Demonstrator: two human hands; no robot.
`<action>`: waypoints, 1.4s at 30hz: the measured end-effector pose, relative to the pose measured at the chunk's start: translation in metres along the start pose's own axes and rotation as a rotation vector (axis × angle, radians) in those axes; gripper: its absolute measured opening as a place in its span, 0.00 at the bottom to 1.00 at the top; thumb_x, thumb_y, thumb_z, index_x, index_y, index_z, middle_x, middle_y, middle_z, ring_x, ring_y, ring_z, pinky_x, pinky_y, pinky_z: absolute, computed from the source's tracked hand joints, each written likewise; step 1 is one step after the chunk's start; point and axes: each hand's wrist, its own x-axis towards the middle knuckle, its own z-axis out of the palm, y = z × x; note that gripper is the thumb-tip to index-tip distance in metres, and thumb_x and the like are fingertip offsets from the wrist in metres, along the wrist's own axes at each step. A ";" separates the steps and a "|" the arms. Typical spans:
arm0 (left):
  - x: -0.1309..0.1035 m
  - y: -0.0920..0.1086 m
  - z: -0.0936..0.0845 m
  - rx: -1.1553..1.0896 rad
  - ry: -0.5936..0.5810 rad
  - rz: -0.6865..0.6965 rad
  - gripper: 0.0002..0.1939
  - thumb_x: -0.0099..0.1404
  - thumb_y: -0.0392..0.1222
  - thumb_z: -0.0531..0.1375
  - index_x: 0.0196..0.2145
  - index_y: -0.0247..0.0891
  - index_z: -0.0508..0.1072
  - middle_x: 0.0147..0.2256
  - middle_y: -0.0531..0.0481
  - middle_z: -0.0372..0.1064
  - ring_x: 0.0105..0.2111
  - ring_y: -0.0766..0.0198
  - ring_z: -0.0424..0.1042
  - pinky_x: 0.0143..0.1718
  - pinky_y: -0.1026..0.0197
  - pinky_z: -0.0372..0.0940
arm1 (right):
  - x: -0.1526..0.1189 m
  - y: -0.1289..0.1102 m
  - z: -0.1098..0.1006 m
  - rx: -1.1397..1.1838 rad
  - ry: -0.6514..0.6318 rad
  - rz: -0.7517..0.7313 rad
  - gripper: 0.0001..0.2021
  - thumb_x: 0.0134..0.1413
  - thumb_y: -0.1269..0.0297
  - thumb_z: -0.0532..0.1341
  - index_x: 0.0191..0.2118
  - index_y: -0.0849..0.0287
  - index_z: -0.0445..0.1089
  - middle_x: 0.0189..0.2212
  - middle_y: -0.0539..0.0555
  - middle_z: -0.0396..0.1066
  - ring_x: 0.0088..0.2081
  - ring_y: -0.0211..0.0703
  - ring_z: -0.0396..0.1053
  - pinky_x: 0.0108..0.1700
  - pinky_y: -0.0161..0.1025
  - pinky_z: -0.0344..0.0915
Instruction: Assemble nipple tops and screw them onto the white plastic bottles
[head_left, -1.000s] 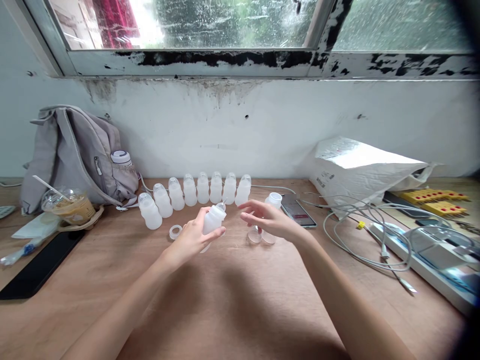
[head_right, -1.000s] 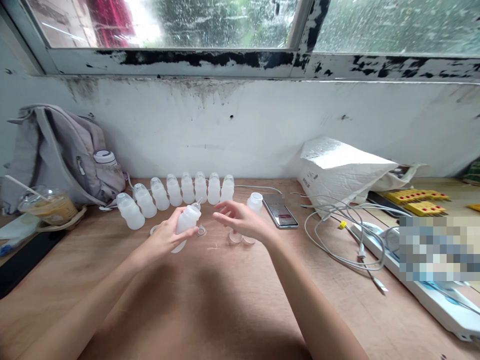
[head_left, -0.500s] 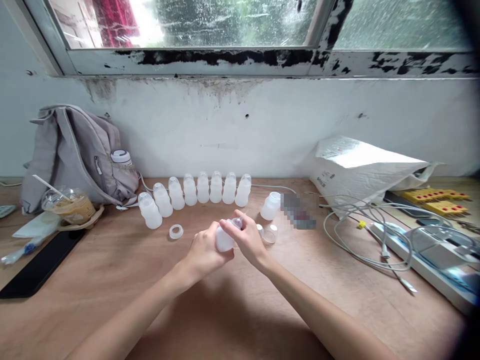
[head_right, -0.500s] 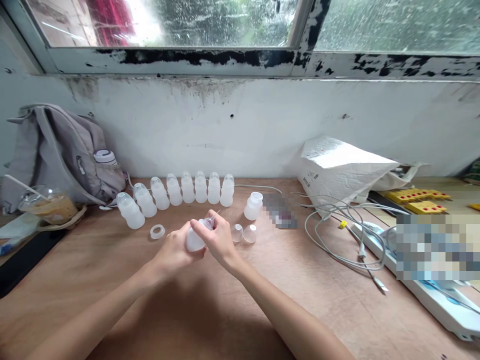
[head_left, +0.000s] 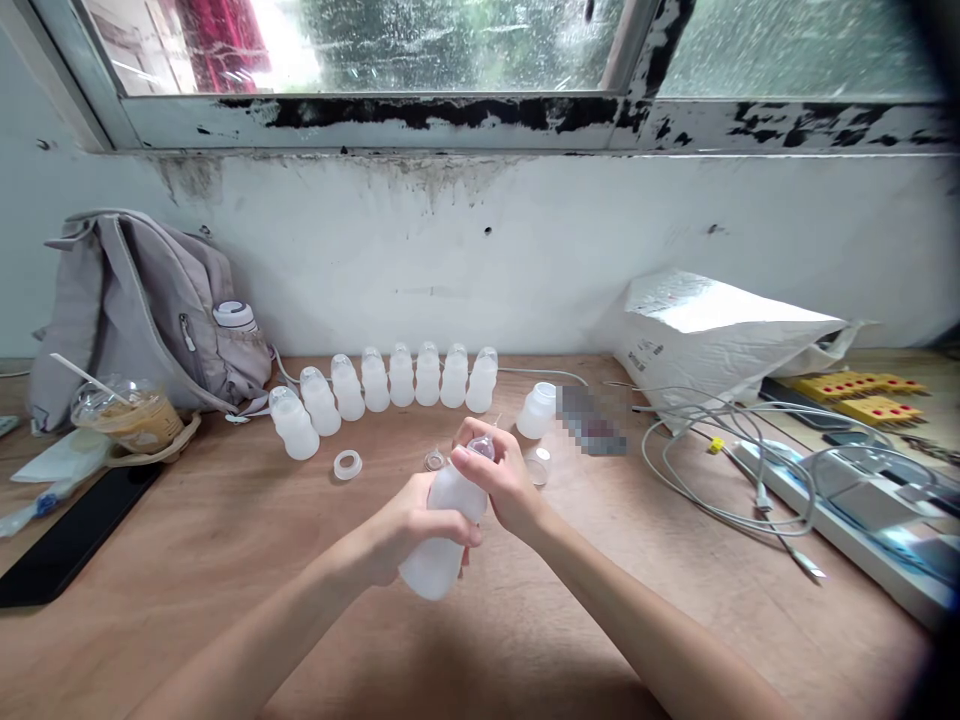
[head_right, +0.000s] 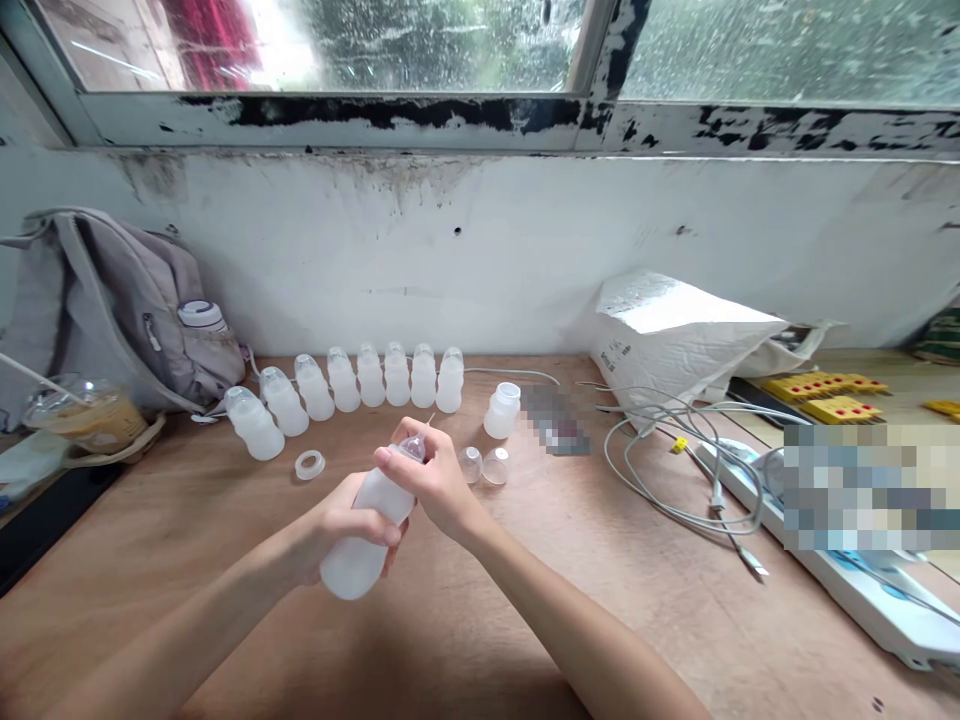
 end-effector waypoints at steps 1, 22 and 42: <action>0.000 -0.002 0.000 -0.132 -0.077 -0.033 0.10 0.46 0.38 0.57 0.29 0.34 0.66 0.20 0.54 0.61 0.18 0.67 0.61 0.19 0.64 0.57 | 0.001 -0.001 -0.002 0.065 -0.055 0.018 0.18 0.43 0.50 0.61 0.21 0.58 0.57 0.16 0.44 0.50 0.17 0.31 0.49 0.16 0.31 0.45; -0.002 -0.004 -0.008 -0.336 -0.088 -0.059 0.14 0.46 0.37 0.59 0.34 0.35 0.66 0.21 0.53 0.63 0.18 0.67 0.63 0.19 0.64 0.61 | 0.018 -0.001 -0.031 0.276 -0.108 0.049 0.15 0.50 0.52 0.58 0.25 0.59 0.61 0.19 0.46 0.57 0.17 0.30 0.53 0.18 0.30 0.50; 0.003 0.000 -0.012 -0.217 0.096 -0.031 0.17 0.49 0.46 0.61 0.34 0.32 0.68 0.26 0.47 0.69 0.21 0.65 0.67 0.20 0.63 0.63 | 0.025 -0.003 -0.043 0.217 0.130 -0.038 0.08 0.49 0.59 0.61 0.29 0.58 0.69 0.17 0.45 0.56 0.18 0.30 0.53 0.19 0.31 0.51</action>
